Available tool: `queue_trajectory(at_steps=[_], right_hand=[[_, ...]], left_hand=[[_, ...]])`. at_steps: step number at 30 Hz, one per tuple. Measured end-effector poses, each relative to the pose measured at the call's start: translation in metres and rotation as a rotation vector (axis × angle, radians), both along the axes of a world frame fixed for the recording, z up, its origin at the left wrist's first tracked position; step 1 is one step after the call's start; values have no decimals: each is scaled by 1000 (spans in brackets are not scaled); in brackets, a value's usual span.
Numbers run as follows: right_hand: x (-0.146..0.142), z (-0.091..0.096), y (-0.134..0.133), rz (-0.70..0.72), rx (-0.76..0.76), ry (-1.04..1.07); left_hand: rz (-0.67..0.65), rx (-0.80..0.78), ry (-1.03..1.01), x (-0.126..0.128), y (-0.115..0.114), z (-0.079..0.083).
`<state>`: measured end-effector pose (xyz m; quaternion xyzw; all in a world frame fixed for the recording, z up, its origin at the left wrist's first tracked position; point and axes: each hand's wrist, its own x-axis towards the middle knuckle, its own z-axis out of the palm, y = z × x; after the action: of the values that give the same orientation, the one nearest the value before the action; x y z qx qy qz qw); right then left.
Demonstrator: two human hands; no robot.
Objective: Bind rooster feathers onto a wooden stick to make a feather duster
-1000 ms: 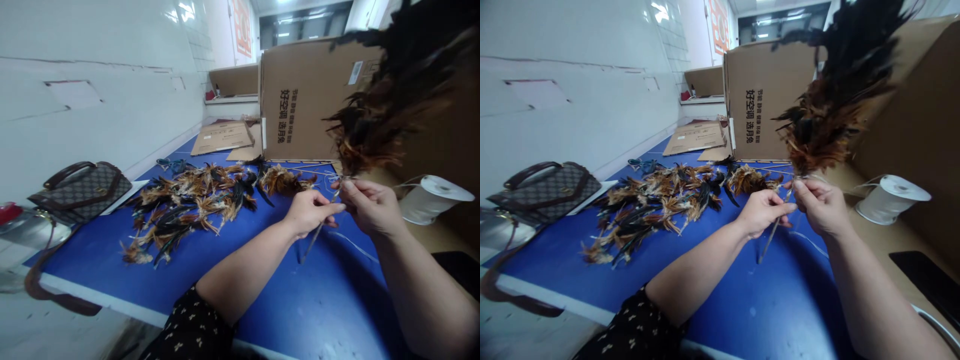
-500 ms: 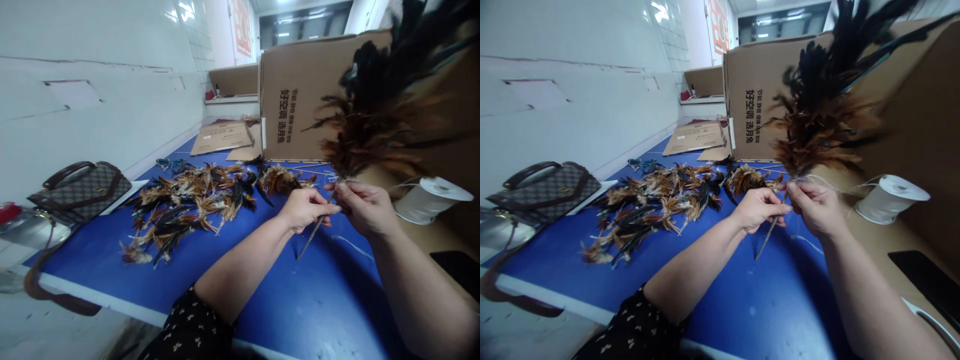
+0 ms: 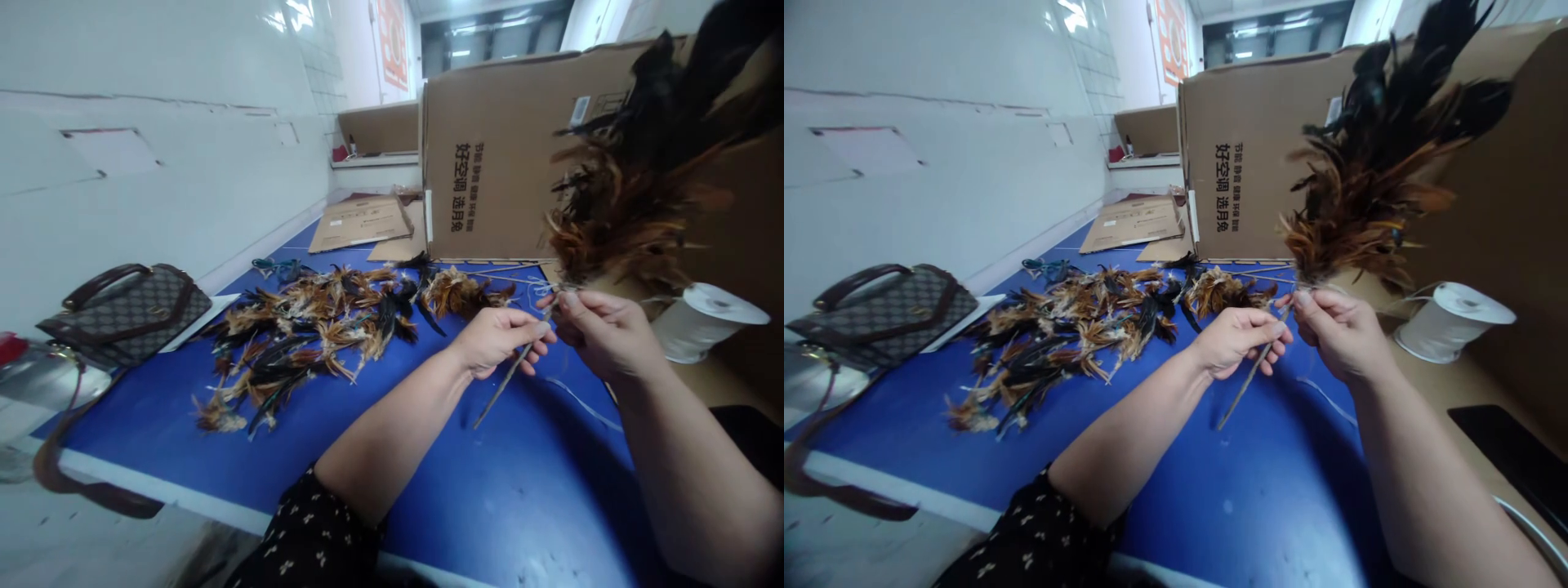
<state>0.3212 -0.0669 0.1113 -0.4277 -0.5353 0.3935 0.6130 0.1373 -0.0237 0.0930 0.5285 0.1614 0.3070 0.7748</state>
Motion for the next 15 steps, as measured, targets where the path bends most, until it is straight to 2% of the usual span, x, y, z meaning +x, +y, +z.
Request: queue_trajectory(at_steps=[4, 7, 9, 12, 13, 14, 15], right_hand=[[7, 0, 1, -56, 9, -17], [8, -2, 2, -84, -30, -48], [7, -3, 3, -88, -39, -90], [5, -6, 4, -130, -41, -166], [5, -7, 4, -147, -41, -179], [5, -6, 3, -153, -36, -175], [5, -6, 2, -147, -27, -159]], left_hand=[[120, -52, 43, 4, -1, -2], [210, -27, 119, 9, -4, -5], [338, 85, 198, 13, -6, -8], [593, 352, 292, 16, -8, -13], [605, 394, 289, 16, -9, -13], [554, 383, 267, 16, -9, -13], [451, 322, 230, 15, -9, -12]])
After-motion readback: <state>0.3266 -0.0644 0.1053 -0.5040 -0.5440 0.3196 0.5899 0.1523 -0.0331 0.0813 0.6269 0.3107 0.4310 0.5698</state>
